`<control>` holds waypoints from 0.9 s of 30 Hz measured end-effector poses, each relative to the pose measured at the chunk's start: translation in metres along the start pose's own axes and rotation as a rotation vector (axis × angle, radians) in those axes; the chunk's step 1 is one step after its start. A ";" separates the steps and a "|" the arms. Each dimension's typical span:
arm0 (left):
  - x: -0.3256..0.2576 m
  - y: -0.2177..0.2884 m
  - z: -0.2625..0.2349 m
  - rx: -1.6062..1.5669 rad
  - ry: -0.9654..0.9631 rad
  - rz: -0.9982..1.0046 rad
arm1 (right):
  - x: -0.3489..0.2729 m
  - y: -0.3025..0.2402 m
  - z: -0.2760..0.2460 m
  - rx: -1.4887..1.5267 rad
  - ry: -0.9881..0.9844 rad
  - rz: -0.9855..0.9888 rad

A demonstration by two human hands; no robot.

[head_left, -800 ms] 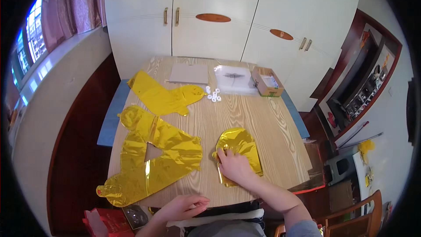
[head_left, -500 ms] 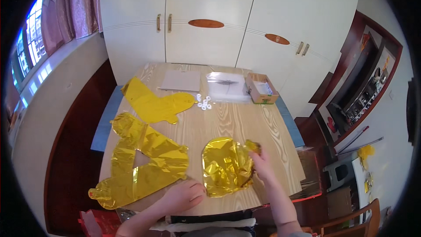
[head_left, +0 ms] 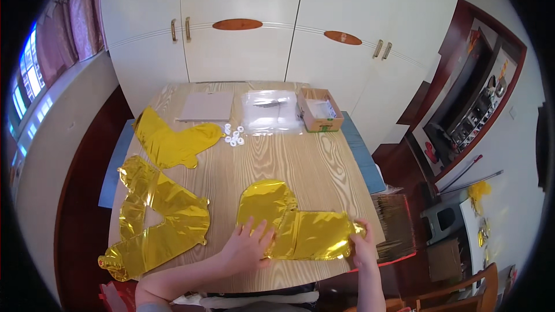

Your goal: Folding large gold foil sheets on a table.

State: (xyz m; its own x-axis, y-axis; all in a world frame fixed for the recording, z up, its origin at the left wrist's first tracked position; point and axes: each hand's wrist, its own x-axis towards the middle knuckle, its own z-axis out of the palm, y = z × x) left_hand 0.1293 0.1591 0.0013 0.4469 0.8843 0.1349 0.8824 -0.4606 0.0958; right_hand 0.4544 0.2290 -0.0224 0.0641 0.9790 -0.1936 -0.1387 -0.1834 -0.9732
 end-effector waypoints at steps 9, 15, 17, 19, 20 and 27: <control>0.062 0.026 0.009 -0.003 -0.210 -0.285 | -0.041 0.007 -0.002 -0.134 0.002 -0.193; 0.093 0.012 -0.013 -0.045 -0.425 -0.345 | -0.040 0.006 -0.004 -0.136 -0.064 -0.301; 0.092 -0.009 -0.015 -0.218 -0.386 -0.375 | -0.033 0.008 -0.008 -0.154 -0.084 -0.315; 0.089 -0.043 -0.015 -0.241 -0.336 -0.346 | -0.031 0.004 -0.009 -0.164 -0.101 -0.312; 0.085 -0.056 -0.019 -0.236 -0.284 -0.324 | -0.030 0.001 -0.010 -0.168 -0.107 -0.310; 0.081 -0.125 -0.037 -0.388 0.040 -0.367 | -0.035 0.014 -0.032 -0.135 -0.013 -0.245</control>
State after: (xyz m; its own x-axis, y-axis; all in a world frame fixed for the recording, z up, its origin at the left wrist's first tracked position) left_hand 0.0498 0.2857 0.0367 0.1066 0.9924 0.0608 0.8573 -0.1227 0.4999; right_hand 0.4817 0.1891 -0.0335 0.0663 0.9965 0.0501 0.0128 0.0493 -0.9987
